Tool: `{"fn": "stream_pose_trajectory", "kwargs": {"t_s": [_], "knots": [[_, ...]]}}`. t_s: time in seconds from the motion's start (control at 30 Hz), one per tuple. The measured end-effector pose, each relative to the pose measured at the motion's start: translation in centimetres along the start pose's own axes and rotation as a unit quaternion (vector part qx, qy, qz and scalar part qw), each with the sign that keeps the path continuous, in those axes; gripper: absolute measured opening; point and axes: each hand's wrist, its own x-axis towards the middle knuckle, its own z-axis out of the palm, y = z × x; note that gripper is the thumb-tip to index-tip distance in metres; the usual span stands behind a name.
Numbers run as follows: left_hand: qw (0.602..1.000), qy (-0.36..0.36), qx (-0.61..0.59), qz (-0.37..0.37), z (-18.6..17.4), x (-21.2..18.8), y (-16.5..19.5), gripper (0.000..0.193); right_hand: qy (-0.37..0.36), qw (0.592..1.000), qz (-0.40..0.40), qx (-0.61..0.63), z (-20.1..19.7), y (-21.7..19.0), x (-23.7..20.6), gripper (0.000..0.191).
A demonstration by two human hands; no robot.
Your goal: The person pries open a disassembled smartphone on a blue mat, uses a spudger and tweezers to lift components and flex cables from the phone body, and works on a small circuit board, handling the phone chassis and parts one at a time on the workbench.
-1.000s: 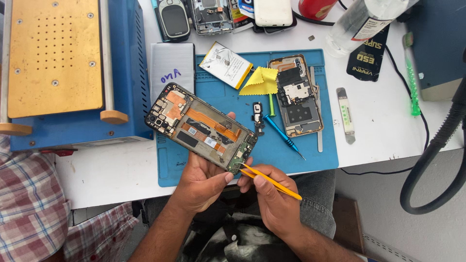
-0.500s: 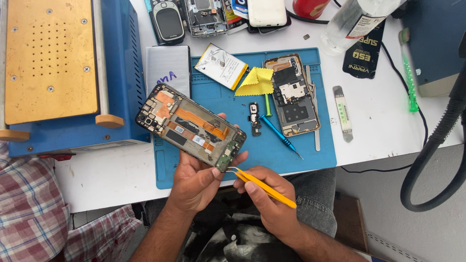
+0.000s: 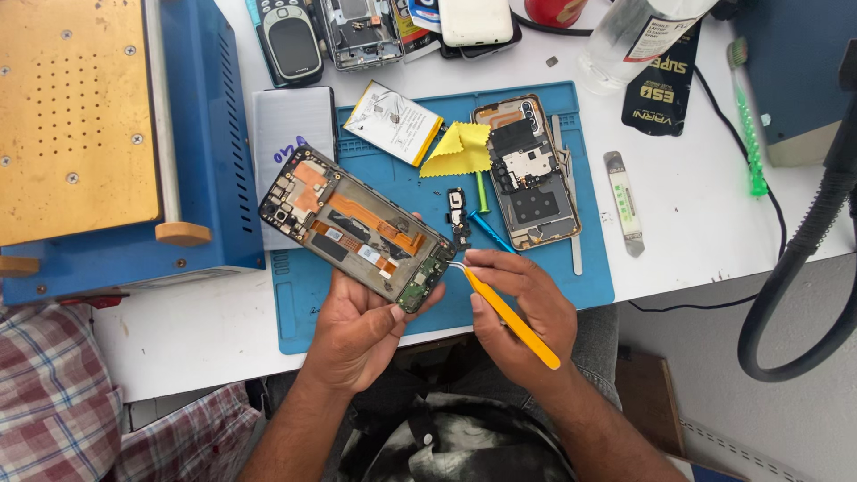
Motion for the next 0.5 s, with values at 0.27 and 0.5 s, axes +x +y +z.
{"fn": "stream_pose_trajectory", "kwargs": {"t_s": [0.27,0.5], "knots": [[1.000,0.002,0.002,-0.020,-0.2,0.0,0.1,0.092,-0.003,1.000,-0.013,-0.005,0.2,1.3,-1.2,0.021],[0.999,0.015,0.003,-0.028,-0.3,0.0,0.1,0.093,-0.004,0.997,-0.046,-0.064,0.2,1.3,-0.9,0.023]]}}
